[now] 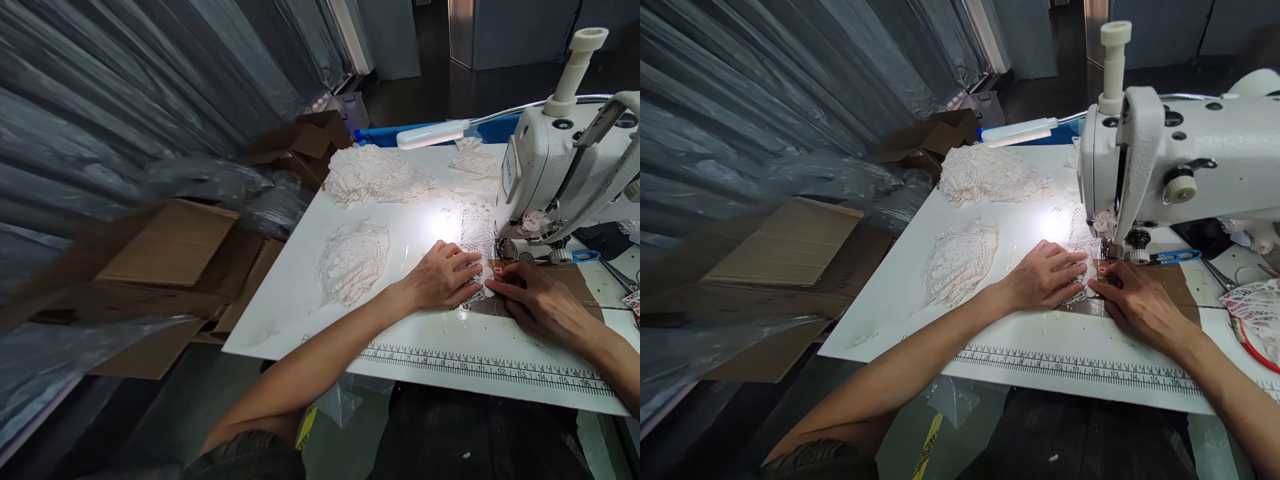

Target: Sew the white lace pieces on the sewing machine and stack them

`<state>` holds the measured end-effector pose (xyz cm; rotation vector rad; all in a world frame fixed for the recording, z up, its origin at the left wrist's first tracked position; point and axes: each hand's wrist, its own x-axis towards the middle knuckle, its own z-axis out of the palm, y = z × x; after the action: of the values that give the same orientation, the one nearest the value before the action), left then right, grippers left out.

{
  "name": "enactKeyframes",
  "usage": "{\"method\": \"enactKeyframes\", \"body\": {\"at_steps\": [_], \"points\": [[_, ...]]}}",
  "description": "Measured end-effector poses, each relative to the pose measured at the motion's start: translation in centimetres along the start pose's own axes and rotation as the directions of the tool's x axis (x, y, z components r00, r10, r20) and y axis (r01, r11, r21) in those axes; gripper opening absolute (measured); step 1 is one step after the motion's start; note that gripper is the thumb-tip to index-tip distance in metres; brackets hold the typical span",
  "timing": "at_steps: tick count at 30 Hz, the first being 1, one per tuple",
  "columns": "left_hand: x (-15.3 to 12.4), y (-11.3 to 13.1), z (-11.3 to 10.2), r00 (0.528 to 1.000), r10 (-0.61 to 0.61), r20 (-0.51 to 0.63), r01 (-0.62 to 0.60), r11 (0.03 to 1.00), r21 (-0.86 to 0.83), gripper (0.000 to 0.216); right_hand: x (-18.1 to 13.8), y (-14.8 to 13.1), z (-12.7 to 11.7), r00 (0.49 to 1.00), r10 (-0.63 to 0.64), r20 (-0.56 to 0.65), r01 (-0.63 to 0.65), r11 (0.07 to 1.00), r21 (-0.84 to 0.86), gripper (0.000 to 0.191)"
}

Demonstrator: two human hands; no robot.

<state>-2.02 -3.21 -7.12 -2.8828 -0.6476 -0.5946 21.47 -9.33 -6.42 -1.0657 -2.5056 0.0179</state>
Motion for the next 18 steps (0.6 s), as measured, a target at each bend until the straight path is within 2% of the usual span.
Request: {"method": "enactKeyframes", "body": {"at_steps": [6, 13, 18], "points": [[0.3, 0.0, -0.2, 0.999, -0.001, 0.035, -0.001, 0.999, 0.042, 0.042, 0.0, 0.0, 0.0, 1.0, 0.016, 0.025, -0.016, 1.0, -0.015, 0.034], [0.2, 0.3, -0.3, 0.999, 0.005, 0.049, -0.009, 0.997, 0.072, 0.042, -0.1, -0.2, 0.1, 1.0, 0.006, 0.008, -0.006, 0.999, -0.049, 0.032], [1.2, -0.3, -0.8, 0.989, 0.08, 0.128, -0.092, 0.992, 0.09, 0.045, 0.1, -0.4, 0.0, 1.0, 0.002, -0.005, -0.002, 0.997, -0.073, 0.031]]}}
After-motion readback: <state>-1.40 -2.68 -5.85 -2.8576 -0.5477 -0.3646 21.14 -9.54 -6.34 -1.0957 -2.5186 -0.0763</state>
